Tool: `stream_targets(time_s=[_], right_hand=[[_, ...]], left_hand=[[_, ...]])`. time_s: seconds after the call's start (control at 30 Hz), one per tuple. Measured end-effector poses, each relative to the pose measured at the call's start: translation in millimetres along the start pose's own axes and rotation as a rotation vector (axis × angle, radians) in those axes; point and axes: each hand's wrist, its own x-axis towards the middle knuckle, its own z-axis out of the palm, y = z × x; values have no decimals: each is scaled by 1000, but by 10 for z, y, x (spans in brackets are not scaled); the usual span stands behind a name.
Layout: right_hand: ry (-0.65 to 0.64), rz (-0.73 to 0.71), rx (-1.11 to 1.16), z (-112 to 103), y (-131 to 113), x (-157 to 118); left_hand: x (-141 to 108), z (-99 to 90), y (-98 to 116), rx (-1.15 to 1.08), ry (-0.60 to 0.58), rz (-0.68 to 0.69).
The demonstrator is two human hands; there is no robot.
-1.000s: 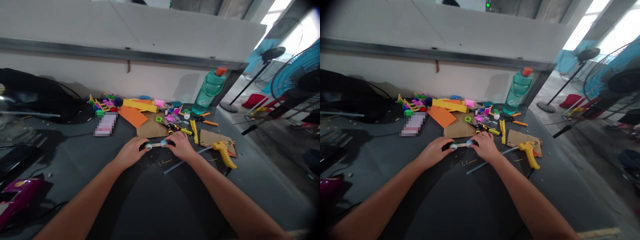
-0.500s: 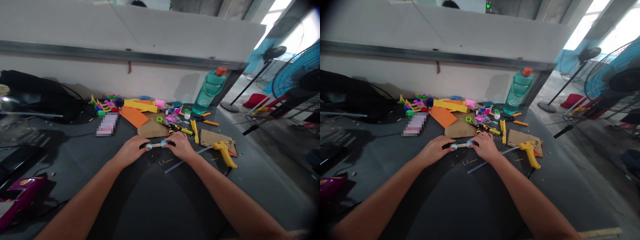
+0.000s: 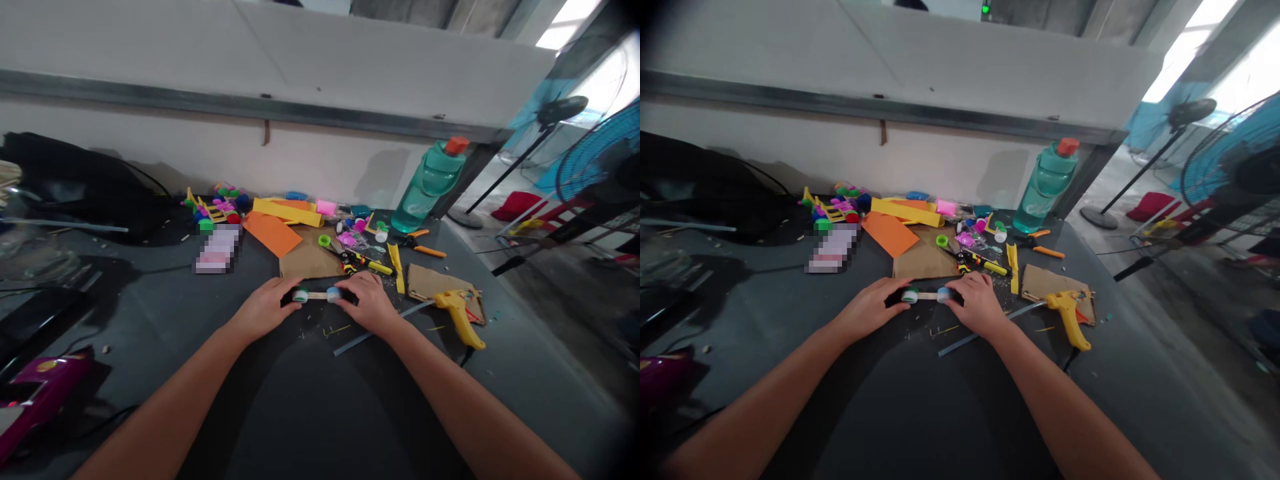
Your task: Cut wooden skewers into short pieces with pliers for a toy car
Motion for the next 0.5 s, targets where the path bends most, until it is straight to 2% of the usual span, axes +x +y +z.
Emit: stream_targets(time_s=[0.5], right_hand=[[20,-17,85,22,17,16]], left_hand=[[69,53,-169,16,51,140]])
